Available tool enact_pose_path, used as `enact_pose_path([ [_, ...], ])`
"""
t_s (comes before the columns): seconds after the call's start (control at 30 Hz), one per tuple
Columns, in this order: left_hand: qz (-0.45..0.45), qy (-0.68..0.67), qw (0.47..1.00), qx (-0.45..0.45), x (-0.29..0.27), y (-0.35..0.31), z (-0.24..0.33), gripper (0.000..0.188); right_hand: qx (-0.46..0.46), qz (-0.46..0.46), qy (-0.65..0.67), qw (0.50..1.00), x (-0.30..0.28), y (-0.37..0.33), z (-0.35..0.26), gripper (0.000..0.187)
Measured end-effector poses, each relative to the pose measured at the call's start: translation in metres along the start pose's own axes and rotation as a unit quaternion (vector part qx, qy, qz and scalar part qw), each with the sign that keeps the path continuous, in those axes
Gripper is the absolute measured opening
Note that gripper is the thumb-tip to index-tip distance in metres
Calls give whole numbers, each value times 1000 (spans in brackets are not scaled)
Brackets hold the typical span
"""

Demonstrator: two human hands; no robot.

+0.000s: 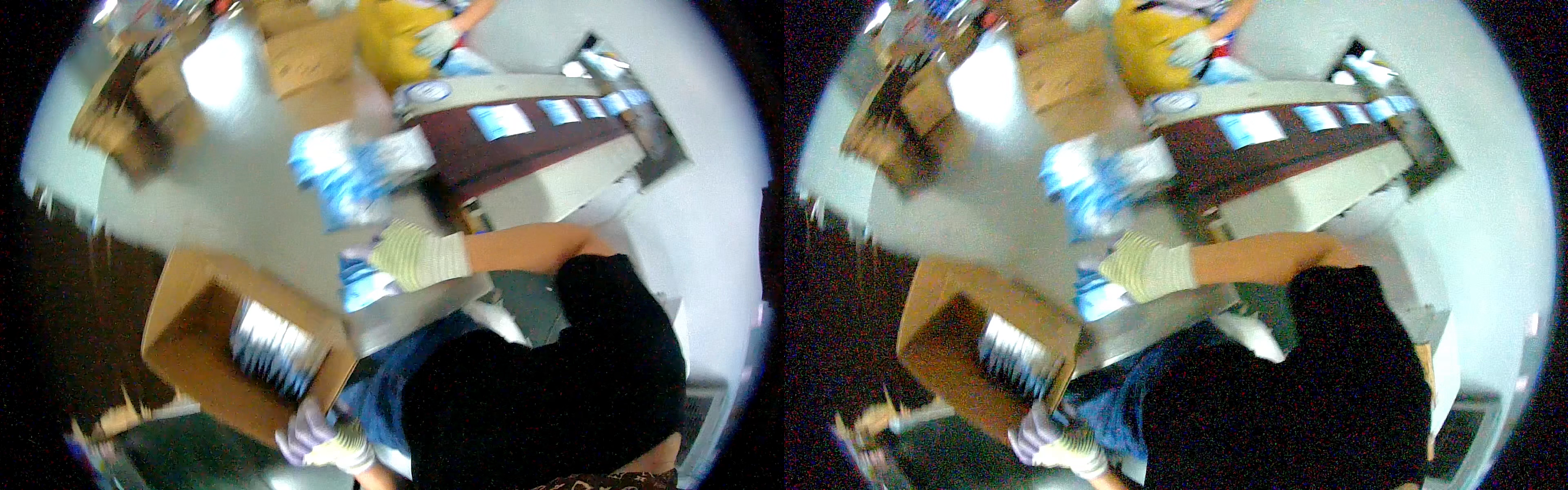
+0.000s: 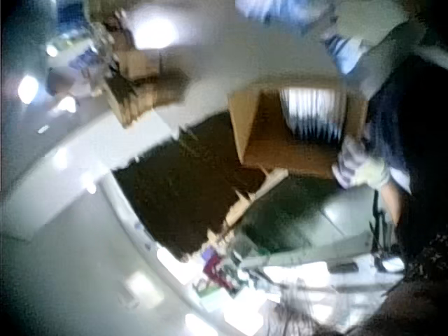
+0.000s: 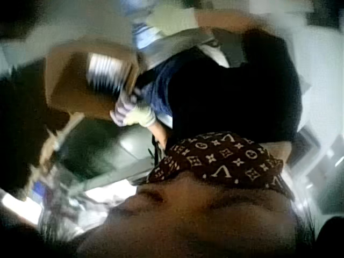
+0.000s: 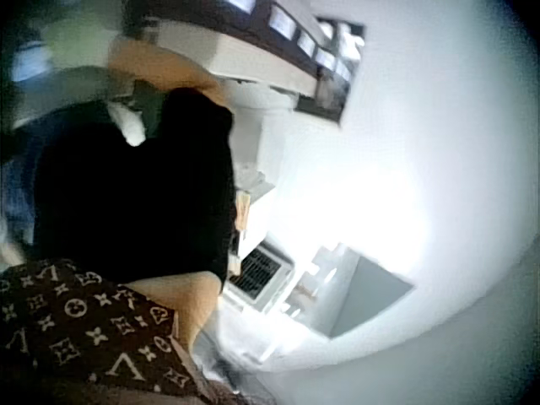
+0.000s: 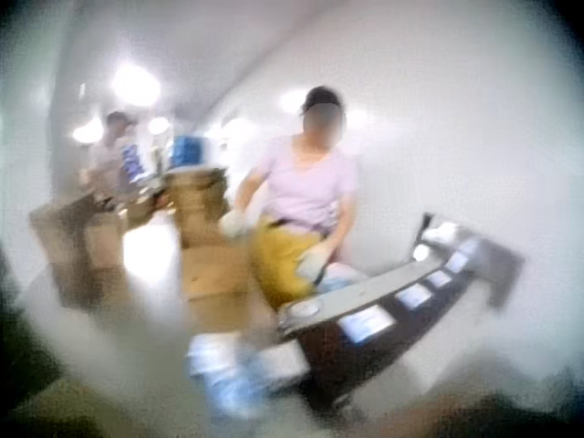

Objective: The person packs blue sealed packets into small cardboard boxes, moves the boxes onto a conveyor belt, and handles stacks of flat cardboard sheets by hand.

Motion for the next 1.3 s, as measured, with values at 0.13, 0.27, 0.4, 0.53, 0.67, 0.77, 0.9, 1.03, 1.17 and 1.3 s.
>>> enact_pose_path([
  [0.13,65,7,998,14,-23,23,-3,27,-52,93,-40,993,-7,61,14,93],
  [0.27,57,4,998,22,-19,23,-4,28,69,15,63,996,-33,106,62,91],
  [0.4,58,-4,998,28,-20,30,-3,29,96,8,97,991,-17,137,91,94],
  [0.53,55,0,998,28,-21,28,-11,30,71,-21,65,995,-31,124,53,95],
  [0.67,70,-2,997,28,-25,30,-11,31,-31,107,-79,991,-22,86,2,101],
  [0.77,76,-9,996,38,-31,35,0,31,-67,53,2,996,20,79,-6,102],
  [0.9,79,-3,996,39,-32,35,-1,31,-54,-62,45,996,5,106,7,97],
  [1.03,11,-23,999,-20,2,0,-29,29,-70,-2,-18,997,-16,88,-11,55],
  [1.17,8,-40,999,1,1,13,-10,24,-37,48,-83,995,3,46,-19,59],
  [1.3,10,-47,999,4,-5,5,-19,30,-76,84,-77,991,11,-1,-65,82],
])
Point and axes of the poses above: each hand's wrist, its own y-axis towards the middle knuckle, its own x-axis out of the palm, z = x × y, the point moved 8 cm from there along y, towards the middle knuckle, and after that the axes turned 1 degree about -y, right-handed, at the moved point
